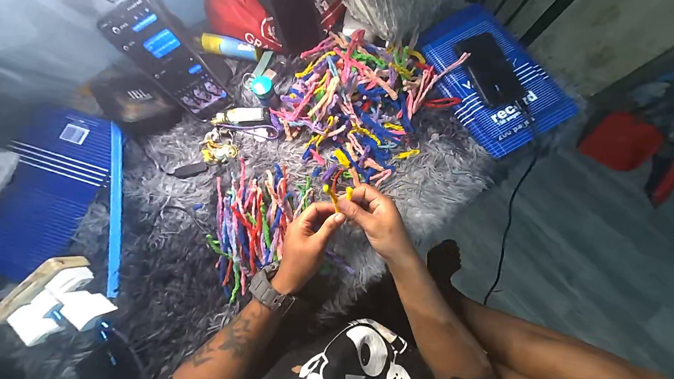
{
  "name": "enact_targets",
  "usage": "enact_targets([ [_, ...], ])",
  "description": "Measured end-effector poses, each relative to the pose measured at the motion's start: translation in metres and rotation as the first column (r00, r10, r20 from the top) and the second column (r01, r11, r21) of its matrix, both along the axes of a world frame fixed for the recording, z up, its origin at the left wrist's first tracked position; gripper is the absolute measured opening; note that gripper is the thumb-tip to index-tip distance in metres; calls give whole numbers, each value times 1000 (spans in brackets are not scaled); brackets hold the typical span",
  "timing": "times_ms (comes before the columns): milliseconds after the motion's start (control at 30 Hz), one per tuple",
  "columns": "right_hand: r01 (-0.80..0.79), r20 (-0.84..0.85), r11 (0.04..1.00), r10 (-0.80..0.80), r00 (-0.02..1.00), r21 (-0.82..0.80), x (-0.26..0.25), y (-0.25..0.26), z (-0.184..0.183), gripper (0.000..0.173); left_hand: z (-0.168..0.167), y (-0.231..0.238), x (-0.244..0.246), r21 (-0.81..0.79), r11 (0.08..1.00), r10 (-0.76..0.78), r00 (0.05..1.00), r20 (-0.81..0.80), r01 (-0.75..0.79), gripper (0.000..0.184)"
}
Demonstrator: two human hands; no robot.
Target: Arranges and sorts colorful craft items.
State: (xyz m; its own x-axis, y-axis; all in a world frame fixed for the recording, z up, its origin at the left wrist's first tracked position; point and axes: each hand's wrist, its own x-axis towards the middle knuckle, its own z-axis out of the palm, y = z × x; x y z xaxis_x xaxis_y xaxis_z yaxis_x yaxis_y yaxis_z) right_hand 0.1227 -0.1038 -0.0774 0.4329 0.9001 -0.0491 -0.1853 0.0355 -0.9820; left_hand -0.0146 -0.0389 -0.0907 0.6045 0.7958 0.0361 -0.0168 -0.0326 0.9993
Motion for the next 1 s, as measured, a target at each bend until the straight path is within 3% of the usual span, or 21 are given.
enact_targets([
  [133, 23, 70, 1000, -25, 997, 20, 9, -10, -2, 6, -4, 1, 1, -34, 995, 101, 990, 98, -98, 7],
  [233, 17, 292, 999, -5, 956, -42, 21, -12, -9, 9, -7, 1, 2, -46, 984, 179, 967, 184, -173, 13],
  [367, -25, 598, 1000, 31, 801, -18, 19, -10, -16, 15, -8, 2, 1, -70, 975, 223, 946, 234, -212, 15],
  [500, -135, 752, 989, 140, 644, -68, 14, -8, -13, 19, -7, 6, 2, -168, 967, 236, 930, 283, -194, 16],
  [733, -337, 834, 928, 307, 459, -156, -14, -13, 8, 28, 10, 14, 3, -510, 838, 344, 912, 223, -192, 25],
  [1000, -479, 696, 781, 599, 395, -401, -7, -15, 16, 47, 5, 14, 3, -459, 873, 293, 929, 227, -163, 31],
])
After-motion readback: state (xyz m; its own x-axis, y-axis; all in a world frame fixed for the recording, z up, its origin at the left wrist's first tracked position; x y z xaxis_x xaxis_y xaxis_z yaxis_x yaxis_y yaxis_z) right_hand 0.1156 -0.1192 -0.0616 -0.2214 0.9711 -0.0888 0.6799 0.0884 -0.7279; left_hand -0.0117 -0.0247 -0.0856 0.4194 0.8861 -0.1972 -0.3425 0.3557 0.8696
